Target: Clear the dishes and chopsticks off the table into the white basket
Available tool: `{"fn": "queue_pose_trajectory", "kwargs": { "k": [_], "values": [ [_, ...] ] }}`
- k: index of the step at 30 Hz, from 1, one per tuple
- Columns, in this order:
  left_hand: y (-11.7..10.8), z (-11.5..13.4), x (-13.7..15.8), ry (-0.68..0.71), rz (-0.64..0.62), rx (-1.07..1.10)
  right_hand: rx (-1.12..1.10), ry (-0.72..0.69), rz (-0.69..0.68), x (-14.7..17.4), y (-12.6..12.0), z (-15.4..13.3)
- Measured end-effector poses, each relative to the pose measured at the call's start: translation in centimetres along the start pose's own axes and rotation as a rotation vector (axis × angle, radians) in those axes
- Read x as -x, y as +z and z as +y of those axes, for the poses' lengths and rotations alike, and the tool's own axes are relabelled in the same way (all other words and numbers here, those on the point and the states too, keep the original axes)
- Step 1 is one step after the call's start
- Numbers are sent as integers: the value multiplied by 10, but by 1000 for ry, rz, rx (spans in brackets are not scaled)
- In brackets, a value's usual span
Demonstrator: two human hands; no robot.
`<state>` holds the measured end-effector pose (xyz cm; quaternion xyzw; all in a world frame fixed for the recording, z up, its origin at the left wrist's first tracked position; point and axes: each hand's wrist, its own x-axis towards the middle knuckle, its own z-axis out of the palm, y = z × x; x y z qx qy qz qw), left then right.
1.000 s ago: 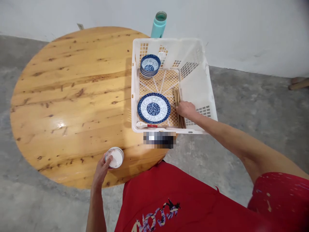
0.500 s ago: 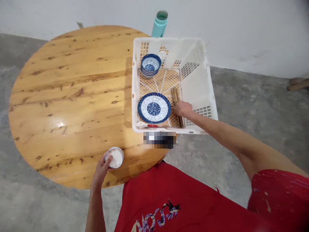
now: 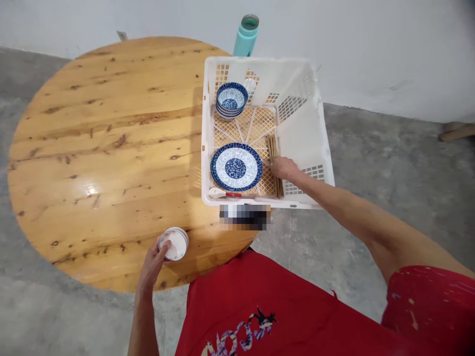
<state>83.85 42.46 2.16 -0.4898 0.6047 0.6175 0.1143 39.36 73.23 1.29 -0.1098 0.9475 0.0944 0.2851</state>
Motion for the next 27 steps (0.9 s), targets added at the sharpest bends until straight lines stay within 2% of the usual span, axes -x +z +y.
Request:
{"fn": "queue_pose_trajectory", "kwargs": {
  "k": [9,13,17,22,27],
  "values": [
    [2,0,1,7,26,15,92,19,108,22,-8,-7],
    [1,-2,2,-3,26,37,79,-3,100,31,-15,-6],
    [2,-4,4,26,52,70,51,16,136,42,-25,-3],
    [9,-8,6,57,94,104,10,14,252,61,-31,10],
    [14,-2,12,52,141,134,-124,-18,259,78,-37,16]
  ]
}}
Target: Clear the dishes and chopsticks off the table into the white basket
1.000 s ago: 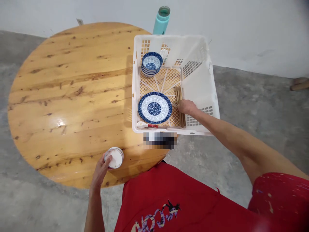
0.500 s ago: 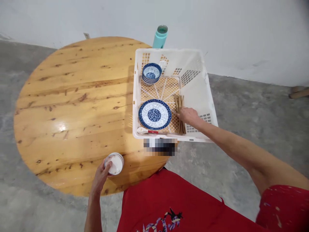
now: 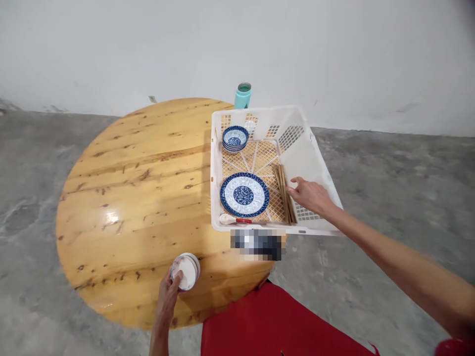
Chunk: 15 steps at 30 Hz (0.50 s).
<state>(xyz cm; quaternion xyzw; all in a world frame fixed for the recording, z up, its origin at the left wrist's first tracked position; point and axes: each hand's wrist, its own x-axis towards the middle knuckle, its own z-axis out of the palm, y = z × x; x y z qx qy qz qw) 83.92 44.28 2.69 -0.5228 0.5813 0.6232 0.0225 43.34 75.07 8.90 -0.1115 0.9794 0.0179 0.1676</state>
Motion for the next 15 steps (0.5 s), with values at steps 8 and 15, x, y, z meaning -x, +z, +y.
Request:
{"fn": "queue_pose_trajectory", "kwargs": {
  "k": [8,15],
  "values": [
    [-24,83,18,165,37,-89,-582,-244,32,50,-52,-41],
    [30,216,44,535,-15,-292,-1293,-560,-506,101,-93,-93]
  ]
}}
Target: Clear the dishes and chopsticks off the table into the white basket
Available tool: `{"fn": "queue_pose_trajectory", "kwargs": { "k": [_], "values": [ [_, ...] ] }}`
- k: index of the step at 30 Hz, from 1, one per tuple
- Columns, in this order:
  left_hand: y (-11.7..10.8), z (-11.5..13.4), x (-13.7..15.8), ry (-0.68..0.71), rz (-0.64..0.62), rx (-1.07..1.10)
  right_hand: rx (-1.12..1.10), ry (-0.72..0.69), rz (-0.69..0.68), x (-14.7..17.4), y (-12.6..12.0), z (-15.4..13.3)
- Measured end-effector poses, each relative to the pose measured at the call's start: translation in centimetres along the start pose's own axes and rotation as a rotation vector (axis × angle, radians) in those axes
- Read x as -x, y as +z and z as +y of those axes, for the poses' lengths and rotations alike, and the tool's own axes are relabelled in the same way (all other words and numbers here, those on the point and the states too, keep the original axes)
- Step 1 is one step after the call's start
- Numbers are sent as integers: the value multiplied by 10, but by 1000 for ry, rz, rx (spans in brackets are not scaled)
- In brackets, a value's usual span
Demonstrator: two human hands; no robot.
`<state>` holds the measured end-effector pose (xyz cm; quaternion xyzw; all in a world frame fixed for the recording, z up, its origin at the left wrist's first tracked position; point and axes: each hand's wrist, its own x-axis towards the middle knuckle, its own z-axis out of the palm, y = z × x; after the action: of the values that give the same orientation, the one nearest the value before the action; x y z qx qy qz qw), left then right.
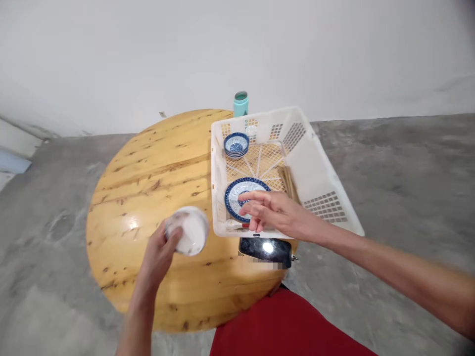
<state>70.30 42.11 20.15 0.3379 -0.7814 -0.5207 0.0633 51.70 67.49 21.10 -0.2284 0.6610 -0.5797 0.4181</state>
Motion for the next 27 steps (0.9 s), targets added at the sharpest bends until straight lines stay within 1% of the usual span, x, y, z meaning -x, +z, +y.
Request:
{"fn": "queue_pose_trajectory", "kwargs": {
  "k": [1,3,6,8,10,14,18,21,24,27],
  "values": [
    [12,17,-7,53,-43,-6,-37,14,-20,0,2,-4],
    [39,44,-23,97,-148,31,-86,57,-45,-1,0,-9],
    [82,66,-47,129,-286,73,-122,105,-34,-2,-12,-9],
    [108,71,-60,149,-341,64,-147,118,24,-2,-23,-3],
    [131,72,-72,165,-370,19,-188,151,126,-5,-33,7],
    [168,72,-90,180,-410,-150,-253,276,342,-17,-49,28],
    [194,77,-104,189,-434,-319,-264,366,483,-32,-61,41],
    [206,84,-112,226,-408,-346,-264,390,529,-42,-73,44],
    [213,90,-120,256,-379,-321,-262,370,555,-51,-86,45],
    [219,91,-129,238,-407,-275,-302,298,551,-61,-97,49]
  ]
}}
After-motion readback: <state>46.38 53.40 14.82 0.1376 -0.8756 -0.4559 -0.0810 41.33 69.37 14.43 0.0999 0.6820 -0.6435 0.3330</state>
